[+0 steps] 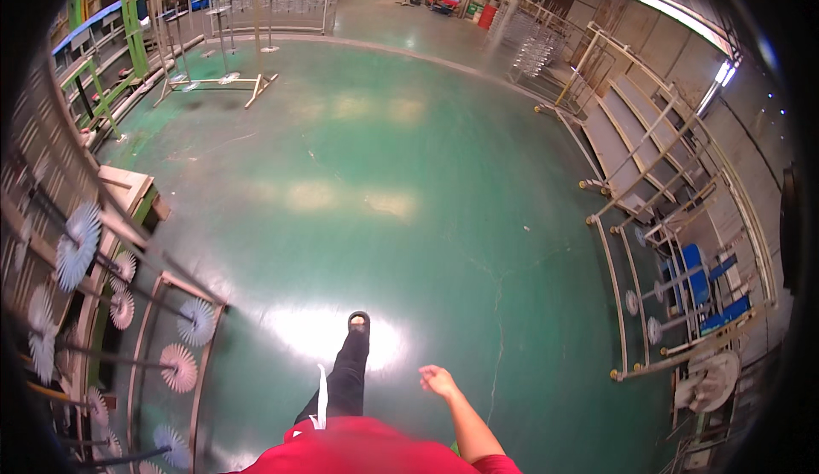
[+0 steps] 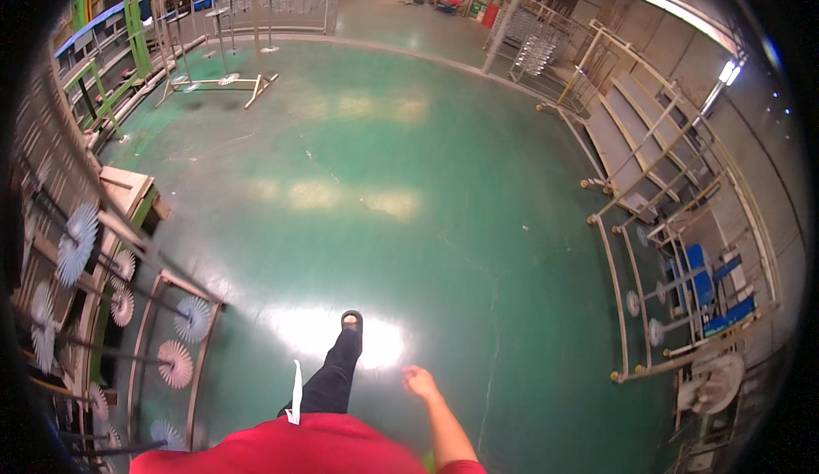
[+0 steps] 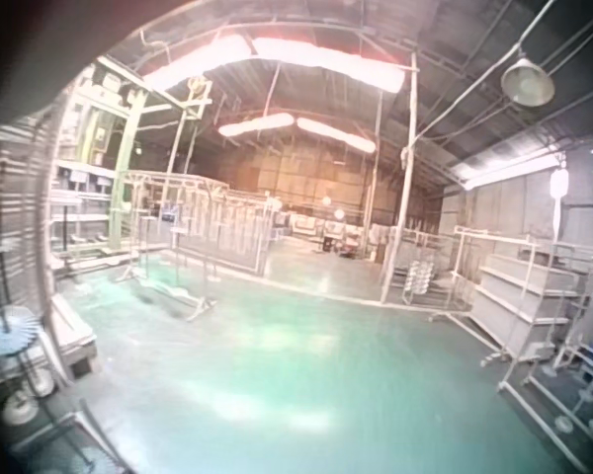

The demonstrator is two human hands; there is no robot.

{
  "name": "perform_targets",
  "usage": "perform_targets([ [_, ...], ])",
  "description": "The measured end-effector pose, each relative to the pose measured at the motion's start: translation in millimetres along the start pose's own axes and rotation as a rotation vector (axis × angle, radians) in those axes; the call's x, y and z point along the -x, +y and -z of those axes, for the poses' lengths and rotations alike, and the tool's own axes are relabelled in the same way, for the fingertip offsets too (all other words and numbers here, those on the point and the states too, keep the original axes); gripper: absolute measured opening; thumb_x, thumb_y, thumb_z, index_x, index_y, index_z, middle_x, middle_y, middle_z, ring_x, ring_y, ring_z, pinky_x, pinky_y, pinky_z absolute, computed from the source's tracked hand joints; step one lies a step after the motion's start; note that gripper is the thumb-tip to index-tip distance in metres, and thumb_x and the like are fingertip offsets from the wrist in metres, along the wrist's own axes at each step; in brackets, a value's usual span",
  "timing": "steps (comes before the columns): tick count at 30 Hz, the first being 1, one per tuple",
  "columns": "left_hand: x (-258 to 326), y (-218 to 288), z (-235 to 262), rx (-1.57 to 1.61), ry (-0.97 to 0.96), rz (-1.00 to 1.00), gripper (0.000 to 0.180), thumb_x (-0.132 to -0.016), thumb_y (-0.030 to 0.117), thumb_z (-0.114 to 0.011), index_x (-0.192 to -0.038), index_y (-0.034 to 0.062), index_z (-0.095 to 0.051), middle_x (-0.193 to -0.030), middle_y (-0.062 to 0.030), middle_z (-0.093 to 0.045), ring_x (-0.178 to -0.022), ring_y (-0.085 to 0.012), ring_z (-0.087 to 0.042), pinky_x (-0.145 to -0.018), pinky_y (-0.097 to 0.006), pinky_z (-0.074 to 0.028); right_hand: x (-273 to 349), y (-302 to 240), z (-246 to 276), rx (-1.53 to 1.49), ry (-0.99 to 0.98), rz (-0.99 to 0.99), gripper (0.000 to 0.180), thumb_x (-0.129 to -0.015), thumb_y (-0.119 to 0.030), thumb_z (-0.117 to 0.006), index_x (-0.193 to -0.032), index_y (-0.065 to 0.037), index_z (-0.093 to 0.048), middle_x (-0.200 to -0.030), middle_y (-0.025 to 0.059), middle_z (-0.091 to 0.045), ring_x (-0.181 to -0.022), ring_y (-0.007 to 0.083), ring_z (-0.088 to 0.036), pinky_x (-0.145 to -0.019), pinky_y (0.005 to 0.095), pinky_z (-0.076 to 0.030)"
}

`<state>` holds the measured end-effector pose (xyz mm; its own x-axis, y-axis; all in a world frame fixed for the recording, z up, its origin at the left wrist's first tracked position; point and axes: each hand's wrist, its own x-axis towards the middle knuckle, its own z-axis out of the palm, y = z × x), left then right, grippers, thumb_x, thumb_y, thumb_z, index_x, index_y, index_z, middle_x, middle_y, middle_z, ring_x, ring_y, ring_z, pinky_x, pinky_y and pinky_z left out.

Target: The person wipes the inside of a red plastic basket with a cloth, then moves to a table to wipe the exterior of several cardboard boxes. They rinse the cloth in a bucket of water and continue wiping the boxes. Finally, they carry a stack of red baskets across the factory floor.

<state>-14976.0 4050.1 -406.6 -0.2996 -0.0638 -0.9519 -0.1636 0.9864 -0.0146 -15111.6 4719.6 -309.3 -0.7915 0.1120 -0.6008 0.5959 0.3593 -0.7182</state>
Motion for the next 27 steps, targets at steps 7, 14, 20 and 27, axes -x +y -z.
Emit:
perform_targets([
  [7,-82.9,320.9,418.8,0.055,0.34,-0.146,0.032,-0.082,0.028,-0.053,-0.1,0.0047,-0.064,-0.096,-0.0229,-0.065,-0.095,-0.0397,-0.06,-0.082,-0.046,-0.048,-272.9,-179.1,192.0,0.095,-0.179,-0.354,0.024,-0.09,-0.017,-0.053,-0.111,-0.015,-0.063,-0.089,0.0068,-0.068,-0.067,0.0143,-0.063,-0.058,0.0286,-0.05],
  [14,-161.9,840.1,1015.6,0.715,0.814,-1.044,0.03,-0.091,0.022,-0.047,-0.11,0.0037,-0.061,-0.094,-0.016,-0.067,-0.09,-0.0249,-0.064,-0.08,-0.035,-0.048,-528.9,-203.7,437.4,-0.114,0.13,-0.519,0.021,-0.093,-0.019,-0.051,-0.11,-0.016,-0.062,-0.086,0.0044,-0.068,-0.067,0.0134,-0.064,-0.057,0.0316,-0.049],
  [20,-292.5,935.8,1118.8,0.431,0.901,-0.676,0.032,-0.089,0.029,-0.048,-0.107,0.0083,-0.063,-0.092,-0.0168,-0.067,-0.083,-0.032,-0.064,-0.074,-0.043,-0.05,-786.2,-305.0,615.2,0.306,-0.158,-0.726,0.028,-0.091,-0.018,-0.045,-0.114,-0.013,-0.06,-0.091,0.007,-0.069,-0.072,0.0195,-0.066,-0.059,0.0364,-0.052],
  [27,-381.1,840.5,1083.5,0.15,0.045,0.056,0.04,-0.085,0.034,-0.047,-0.107,0.0037,-0.062,-0.104,-0.0227,-0.063,-0.098,-0.0394,-0.06,-0.086,-0.047,-0.046,-1144.2,-488.2,759.1,0.412,-0.583,-0.539,0.036,-0.092,-0.031,-0.05,-0.127,-0.022,-0.055,-0.126,0.0044,-0.057,-0.112,0.0243,-0.056,-0.088,0.0447,-0.048],
])
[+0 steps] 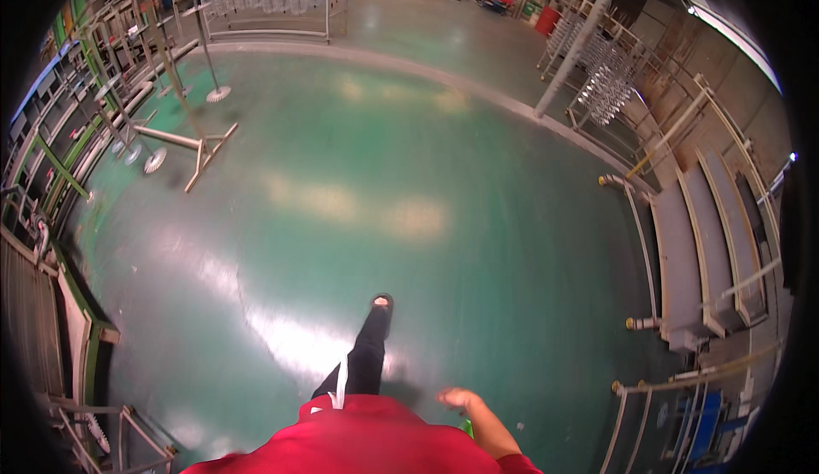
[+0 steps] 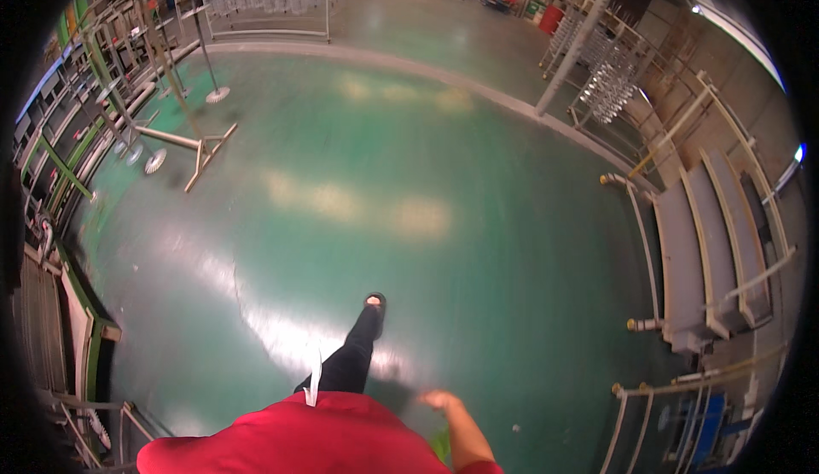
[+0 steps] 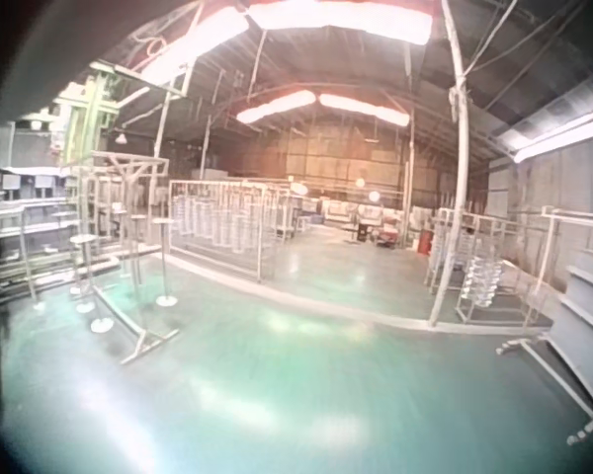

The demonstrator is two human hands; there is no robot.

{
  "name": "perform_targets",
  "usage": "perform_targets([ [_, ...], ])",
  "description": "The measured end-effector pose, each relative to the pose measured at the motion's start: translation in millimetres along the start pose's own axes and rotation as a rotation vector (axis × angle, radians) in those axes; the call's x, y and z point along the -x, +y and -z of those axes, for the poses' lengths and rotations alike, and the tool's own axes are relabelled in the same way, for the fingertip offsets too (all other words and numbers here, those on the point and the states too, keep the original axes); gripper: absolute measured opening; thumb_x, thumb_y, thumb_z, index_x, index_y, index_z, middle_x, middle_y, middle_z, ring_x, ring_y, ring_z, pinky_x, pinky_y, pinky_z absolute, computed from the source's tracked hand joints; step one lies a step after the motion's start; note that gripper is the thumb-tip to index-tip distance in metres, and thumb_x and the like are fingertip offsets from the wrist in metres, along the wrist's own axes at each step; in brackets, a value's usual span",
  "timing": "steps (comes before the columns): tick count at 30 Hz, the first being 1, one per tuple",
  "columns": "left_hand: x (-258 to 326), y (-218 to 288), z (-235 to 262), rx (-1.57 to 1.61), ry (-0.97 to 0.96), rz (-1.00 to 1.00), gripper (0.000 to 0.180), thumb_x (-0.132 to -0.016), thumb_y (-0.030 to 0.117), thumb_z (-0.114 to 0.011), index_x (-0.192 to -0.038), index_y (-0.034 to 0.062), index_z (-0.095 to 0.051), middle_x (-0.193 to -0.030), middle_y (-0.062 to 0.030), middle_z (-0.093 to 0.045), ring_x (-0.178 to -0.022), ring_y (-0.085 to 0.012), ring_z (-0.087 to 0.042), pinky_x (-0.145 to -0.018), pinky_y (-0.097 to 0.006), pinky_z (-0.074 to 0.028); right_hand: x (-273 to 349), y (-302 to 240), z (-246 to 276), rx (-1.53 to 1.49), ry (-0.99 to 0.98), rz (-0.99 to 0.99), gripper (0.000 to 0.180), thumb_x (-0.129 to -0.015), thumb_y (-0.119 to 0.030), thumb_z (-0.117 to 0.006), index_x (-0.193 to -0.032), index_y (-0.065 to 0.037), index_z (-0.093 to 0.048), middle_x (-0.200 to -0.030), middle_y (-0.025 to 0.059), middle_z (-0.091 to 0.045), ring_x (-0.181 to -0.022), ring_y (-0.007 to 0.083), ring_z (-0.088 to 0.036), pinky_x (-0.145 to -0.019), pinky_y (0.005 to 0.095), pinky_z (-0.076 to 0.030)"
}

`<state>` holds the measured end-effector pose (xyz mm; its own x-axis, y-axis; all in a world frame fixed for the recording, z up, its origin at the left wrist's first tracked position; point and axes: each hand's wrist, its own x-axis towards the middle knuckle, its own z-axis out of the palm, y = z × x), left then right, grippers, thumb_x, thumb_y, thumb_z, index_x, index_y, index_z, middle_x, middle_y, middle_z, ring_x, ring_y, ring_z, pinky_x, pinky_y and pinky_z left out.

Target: The person wipes the inside of a red plastic basket with a cloth, then moves to a table to wipe the exterior of several cardboard boxes. They rinse the cloth in a bucket of water and continue wiping the boxes. Finally, they carry a stack of red baskets across the factory floor.

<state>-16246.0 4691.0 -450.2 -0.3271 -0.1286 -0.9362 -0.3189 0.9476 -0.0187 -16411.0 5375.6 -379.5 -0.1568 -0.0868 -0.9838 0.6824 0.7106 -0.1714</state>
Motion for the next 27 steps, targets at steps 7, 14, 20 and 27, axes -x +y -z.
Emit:
perform_targets([
  [7,-98.2,350.6,417.9,0.004,0.279,-0.15,0.039,-0.089,0.034,-0.045,-0.105,0.0027,-0.062,-0.101,-0.0205,-0.064,-0.098,-0.0401,-0.058,-0.086,-0.047,-0.046,-68.5,-55.1,259.7,0.136,0.403,-0.447,0.048,-0.083,-0.044,-0.059,-0.125,-0.019,-0.058,-0.128,0.0133,-0.054,-0.123,0.0262,-0.049,-0.097,0.0443,-0.042],
  [14,-175.0,956.0,1011.4,0.511,0.759,-1.071,0.028,-0.092,0.024,-0.047,-0.109,0.0047,-0.059,-0.096,-0.0175,-0.065,-0.093,-0.035,-0.061,-0.079,-0.043,-0.048,-129.7,-223.4,619.9,-0.138,0.413,-0.25,0.054,-0.081,-0.048,-0.063,-0.124,-0.017,-0.059,-0.124,0.0151,-0.057,-0.12,0.025,-0.051,-0.091,0.0431,-0.046],
  [20,-299.5,1127.2,1160.0,0.721,0.875,-0.982,0.034,-0.092,0.032,-0.047,-0.104,0.0036,-0.061,-0.091,-0.0181,-0.066,-0.087,-0.0334,-0.063,-0.076,-0.042,-0.049,-158.0,-349.9,995.7,-0.031,0.225,-0.212,0.053,-0.083,-0.048,-0.061,-0.127,-0.018,-0.056,-0.124,0.0133,-0.058,-0.116,0.0243,-0.053,-0.084,0.0425,-0.05],
  [27,-454.2,1004.2,1056.7,0.047,-0.046,0.009,0.038,-0.078,0.036,-0.056,-0.098,0.0064,-0.066,-0.107,-0.0189,-0.064,-0.097,-0.0324,-0.061,-0.084,-0.043,-0.047,-145.3,-530.5,1402.7,-0.368,-0.158,-0.04,0.059,-0.083,-0.05,-0.061,-0.132,-0.018,-0.051,-0.129,0.0111,-0.053,-0.115,0.024,-0.053,-0.077,0.0433,-0.055],
])
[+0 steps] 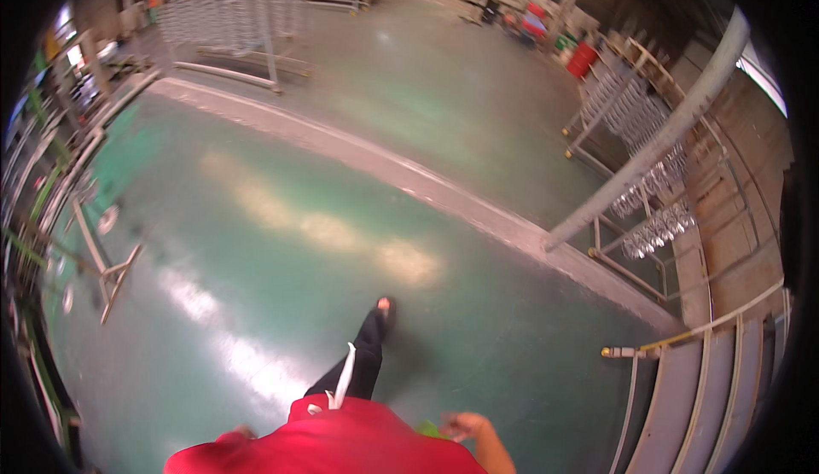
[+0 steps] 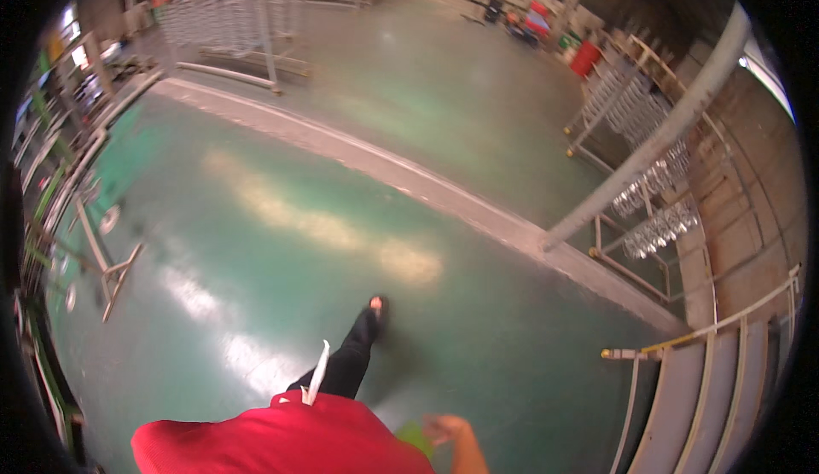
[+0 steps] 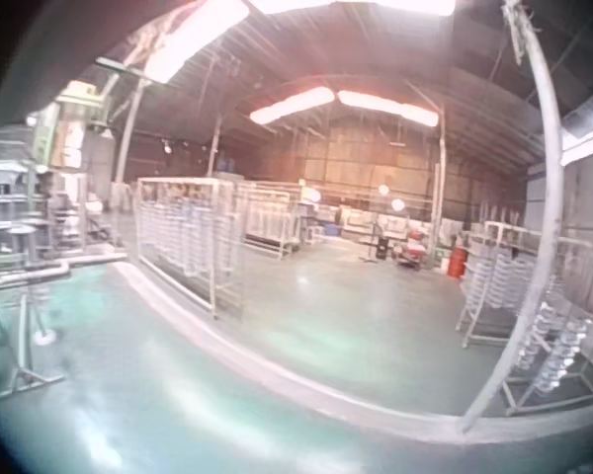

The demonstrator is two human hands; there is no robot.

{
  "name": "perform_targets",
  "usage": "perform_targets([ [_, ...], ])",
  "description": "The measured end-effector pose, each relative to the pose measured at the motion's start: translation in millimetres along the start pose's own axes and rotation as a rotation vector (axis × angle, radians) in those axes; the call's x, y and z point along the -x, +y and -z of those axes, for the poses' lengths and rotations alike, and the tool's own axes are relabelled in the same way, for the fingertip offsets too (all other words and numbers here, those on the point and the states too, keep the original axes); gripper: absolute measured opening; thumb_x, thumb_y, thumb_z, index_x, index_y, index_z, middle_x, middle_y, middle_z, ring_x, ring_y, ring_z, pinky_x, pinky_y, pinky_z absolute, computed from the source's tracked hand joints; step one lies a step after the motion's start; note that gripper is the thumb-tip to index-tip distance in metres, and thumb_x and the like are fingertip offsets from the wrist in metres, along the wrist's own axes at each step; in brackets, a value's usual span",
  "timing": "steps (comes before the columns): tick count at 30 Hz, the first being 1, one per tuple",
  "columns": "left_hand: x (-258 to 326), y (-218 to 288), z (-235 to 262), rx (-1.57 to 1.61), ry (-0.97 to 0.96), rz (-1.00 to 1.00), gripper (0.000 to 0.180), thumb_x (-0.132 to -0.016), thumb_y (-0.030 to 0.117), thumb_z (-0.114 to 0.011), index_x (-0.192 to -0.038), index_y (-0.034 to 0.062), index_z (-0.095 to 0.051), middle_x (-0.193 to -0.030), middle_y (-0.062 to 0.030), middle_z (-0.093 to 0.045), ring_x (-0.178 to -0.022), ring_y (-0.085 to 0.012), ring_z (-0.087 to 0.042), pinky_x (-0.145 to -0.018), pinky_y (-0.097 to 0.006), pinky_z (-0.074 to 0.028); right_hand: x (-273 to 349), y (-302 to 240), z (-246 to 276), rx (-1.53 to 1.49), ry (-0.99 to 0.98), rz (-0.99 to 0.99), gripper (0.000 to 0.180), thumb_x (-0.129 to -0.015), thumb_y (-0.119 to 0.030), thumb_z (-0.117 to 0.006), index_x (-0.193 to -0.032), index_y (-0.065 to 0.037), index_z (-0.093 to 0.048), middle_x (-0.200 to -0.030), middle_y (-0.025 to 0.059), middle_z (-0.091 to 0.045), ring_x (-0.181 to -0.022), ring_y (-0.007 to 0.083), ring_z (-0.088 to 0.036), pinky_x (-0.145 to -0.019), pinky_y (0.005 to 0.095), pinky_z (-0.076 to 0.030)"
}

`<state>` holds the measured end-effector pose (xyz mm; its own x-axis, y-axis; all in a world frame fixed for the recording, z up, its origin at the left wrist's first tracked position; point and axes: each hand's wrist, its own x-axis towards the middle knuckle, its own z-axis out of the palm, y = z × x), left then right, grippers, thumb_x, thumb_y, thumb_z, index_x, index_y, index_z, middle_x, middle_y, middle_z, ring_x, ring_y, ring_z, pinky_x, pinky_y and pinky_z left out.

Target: The person wipes the inside of a red plastic basket with a cloth, then moves to a table to wipe the exterior of several cardboard boxes. They rinse the cloth in a bucket of water and continue wiping the boxes. Finally, they carry a stack of red baskets across the factory floor.

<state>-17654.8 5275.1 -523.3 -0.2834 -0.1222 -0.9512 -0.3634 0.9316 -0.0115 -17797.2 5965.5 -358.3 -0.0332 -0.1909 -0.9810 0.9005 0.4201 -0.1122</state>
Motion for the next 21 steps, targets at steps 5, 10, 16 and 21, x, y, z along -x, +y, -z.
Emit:
perform_targets([
  [5,-75.0,177.6,221.0,-0.054,0.041,0.039,0.035,-0.083,0.034,-0.05,-0.097,0.0061,-0.066,-0.105,-0.0192,-0.065,-0.094,-0.0339,-0.062,-0.084,-0.043,-0.048,23.6,-232.0,176.6,0.325,0.244,-0.302,0.07,-0.08,-0.052,-0.066,-0.134,-0.011,-0.048,-0.115,0.016,-0.058,-0.101,0.0232,-0.058,-0.073,0.0384,-0.054],
  [10,-97.0,633.0,665.4,0.197,0.733,-0.408,0.034,-0.088,0.032,-0.046,-0.093,0.0045,-0.065,-0.098,-0.0189,-0.067,-0.088,-0.0384,-0.063,-0.079,-0.044,-0.049,17.6,-347.9,330.7,0.392,0.097,-0.22,0.063,-0.075,-0.047,-0.069,-0.119,-0.004,-0.06,-0.113,0.0124,-0.064,-0.09,0.0282,-0.065,-0.067,0.0404,-0.055],
  [16,-120.3,1114.3,1121.5,0.597,0.889,-1.411,0.028,-0.095,0.029,-0.049,-0.105,0.0066,-0.063,-0.094,-0.0086,-0.068,-0.082,-0.0173,-0.062,-0.072,-0.033,-0.049,-34.6,-531.0,580.6,0.314,0.414,0.158,0.044,-0.073,-0.033,-0.069,-0.109,-0.008,-0.068,-0.11,0.0153,-0.065,-0.09,0.0315,-0.066,-0.077,0.0423,-0.052],
  [21,-225.3,1246.3,1210.6,0.499,0.769,-1.024,0.038,-0.092,0.04,-0.052,-0.106,0.0052,-0.061,-0.097,-0.0142,-0.065,-0.085,-0.0249,-0.061,-0.074,-0.036,-0.049,17.3,-780.8,842.9,0.477,0.346,0.297,0.057,-0.075,-0.034,-0.071,-0.124,-0.009,-0.057,-0.109,0.017,-0.066,-0.104,0.0301,-0.061,-0.089,0.0387,-0.048],
])
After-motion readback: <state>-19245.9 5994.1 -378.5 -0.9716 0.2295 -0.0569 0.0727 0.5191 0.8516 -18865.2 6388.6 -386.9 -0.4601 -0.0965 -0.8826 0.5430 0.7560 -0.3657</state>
